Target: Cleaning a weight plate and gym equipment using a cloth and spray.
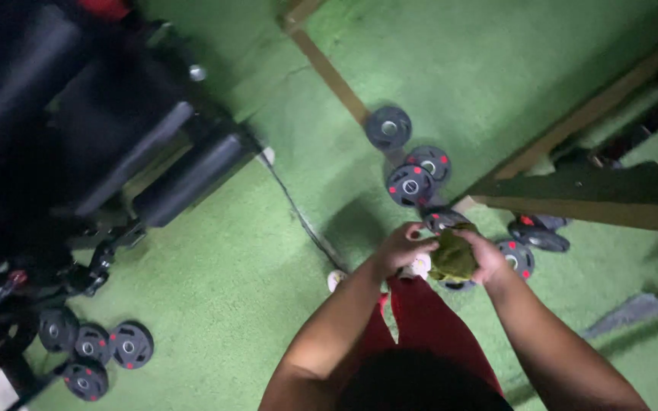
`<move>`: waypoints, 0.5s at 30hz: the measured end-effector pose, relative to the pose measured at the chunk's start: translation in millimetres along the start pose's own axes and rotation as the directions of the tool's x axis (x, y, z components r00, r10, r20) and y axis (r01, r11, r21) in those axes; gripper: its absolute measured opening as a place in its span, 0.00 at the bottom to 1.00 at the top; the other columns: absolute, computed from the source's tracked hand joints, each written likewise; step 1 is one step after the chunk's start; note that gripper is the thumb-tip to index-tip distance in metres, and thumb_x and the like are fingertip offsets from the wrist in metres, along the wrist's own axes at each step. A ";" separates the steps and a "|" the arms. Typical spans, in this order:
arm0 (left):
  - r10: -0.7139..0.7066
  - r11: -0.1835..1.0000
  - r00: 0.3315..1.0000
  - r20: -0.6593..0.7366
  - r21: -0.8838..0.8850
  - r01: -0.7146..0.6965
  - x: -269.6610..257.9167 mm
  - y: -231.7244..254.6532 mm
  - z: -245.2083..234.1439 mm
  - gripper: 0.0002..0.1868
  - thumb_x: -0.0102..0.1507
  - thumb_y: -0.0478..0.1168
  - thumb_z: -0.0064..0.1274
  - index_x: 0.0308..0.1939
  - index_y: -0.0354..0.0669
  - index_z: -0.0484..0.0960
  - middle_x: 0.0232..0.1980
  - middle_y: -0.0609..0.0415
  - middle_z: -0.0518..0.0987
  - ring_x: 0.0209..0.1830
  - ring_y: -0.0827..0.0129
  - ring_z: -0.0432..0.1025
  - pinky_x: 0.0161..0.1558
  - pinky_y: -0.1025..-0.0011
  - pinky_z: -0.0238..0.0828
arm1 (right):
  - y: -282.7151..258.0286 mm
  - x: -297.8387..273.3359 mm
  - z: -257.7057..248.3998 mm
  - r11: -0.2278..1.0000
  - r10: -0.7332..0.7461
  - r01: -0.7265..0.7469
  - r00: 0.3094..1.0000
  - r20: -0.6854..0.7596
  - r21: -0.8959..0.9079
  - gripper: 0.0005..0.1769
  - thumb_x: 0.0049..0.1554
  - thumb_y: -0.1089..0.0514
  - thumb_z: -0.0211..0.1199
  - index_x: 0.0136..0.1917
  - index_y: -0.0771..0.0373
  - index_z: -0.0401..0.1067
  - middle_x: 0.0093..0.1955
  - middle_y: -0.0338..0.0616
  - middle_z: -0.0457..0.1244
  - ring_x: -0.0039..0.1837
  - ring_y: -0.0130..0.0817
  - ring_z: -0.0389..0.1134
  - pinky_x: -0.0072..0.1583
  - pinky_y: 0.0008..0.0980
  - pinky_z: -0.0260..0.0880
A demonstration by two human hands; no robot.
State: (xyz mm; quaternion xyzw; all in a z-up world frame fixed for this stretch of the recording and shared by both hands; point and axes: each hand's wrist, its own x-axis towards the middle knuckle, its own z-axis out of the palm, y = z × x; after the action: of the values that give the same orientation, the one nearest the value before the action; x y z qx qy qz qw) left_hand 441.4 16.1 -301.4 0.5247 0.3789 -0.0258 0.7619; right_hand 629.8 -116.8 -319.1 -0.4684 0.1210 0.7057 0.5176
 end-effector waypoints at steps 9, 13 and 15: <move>0.158 0.920 0.942 -0.295 0.391 -0.031 120.9 -113.0 -98.1 0.37 0.56 0.54 0.66 0.63 0.36 0.77 0.57 0.42 0.83 0.58 0.59 0.78 0.57 0.63 0.75 | 8.2 62.4 -83.9 0.971 -0.160 0.217 0.900 -0.404 0.099 0.18 0.59 0.58 0.56 0.62 0.60 0.71 0.56 0.51 0.69 0.57 0.49 0.71 0.61 0.53 0.72; 0.165 0.770 0.958 -0.233 0.638 0.022 168.8 -129.2 -137.3 0.34 0.57 0.53 0.65 0.62 0.39 0.78 0.55 0.43 0.82 0.53 0.57 0.78 0.55 0.62 0.75 | 28.7 95.3 -91.4 0.908 -0.366 0.419 0.807 -0.464 0.014 0.20 0.55 0.68 0.55 0.61 0.60 0.72 0.55 0.45 0.68 0.56 0.43 0.71 0.59 0.45 0.73; 0.125 0.688 0.973 -0.193 0.724 0.055 187.2 -145.4 -154.9 0.34 0.57 0.54 0.64 0.62 0.41 0.78 0.53 0.44 0.82 0.52 0.56 0.78 0.53 0.62 0.75 | 38.0 113.2 -95.9 0.884 -0.409 0.467 0.772 -0.486 -0.002 0.22 0.54 0.70 0.55 0.60 0.61 0.73 0.55 0.43 0.68 0.56 0.41 0.71 0.59 0.42 0.73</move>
State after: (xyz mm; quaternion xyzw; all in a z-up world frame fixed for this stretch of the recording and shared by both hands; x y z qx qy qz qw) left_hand 425.8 144.9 -553.0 0.7893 0.4120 -0.0984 0.4445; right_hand 646.3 -126.4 -471.1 -0.6096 0.1723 0.4210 0.6492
